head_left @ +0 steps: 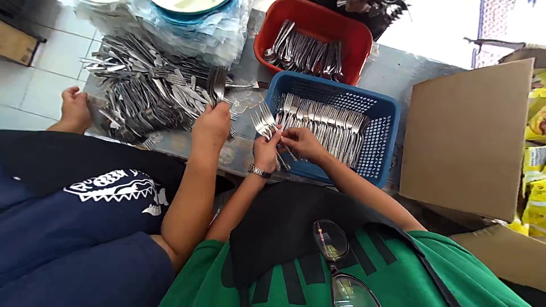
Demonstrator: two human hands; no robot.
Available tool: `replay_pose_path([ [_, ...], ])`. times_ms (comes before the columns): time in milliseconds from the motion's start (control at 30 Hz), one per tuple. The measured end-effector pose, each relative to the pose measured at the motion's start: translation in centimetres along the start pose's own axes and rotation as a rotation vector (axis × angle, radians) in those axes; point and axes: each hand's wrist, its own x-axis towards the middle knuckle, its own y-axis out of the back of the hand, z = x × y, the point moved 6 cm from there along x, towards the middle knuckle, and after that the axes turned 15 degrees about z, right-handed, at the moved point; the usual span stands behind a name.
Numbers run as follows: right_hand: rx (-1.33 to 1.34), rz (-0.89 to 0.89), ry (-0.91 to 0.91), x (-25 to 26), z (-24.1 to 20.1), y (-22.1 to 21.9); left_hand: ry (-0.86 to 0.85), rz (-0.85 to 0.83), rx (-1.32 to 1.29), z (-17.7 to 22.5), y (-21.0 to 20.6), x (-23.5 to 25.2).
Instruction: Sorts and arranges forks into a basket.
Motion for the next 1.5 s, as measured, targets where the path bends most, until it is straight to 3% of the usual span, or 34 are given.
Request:
replay_pose_path([
  [233,0.12,0.428,-0.233,0.3,4.1,6.8,0.216,-0.029,0.016,-2.0,-4.3,3.1],
  [367,0.062,0.424,-0.299,1.5,6.7,7.4,0.229,0.07,0.051,-3.2,-4.9,3.6],
  [533,-0.036,0.445,-0.259,-0.1,5.9,10.4,0.195,0.146,0.013,-2.4,-6.3,1.3],
  [700,-0.078,0.505,-0.317,-4.2,8.6,15.3,0.123,0.137,-0.134,-6.4,-5.0,2.9],
  [900,-0.009,0.343,-0.183,-6.9,8.4,16.2,0.191,0.157,-0.08,-3.5,-10.0,-3.5],
  [1033,0.0,0.3,-0.053,-7.6,7.6,18.9,0.194,0.104,-0.149,-4.5,-13.8,-5.1],
  [1267,0.229,0.293,0.078,-10.4,5.4,20.0,0.189,-0.169,0.054,-3.2,-17.6,-10.0],
  [1500,0.329,0.296,0.124,-13.1,4.2,20.0,-0.004,-0.222,0.176,-3.2,-16.6,-12.8],
])
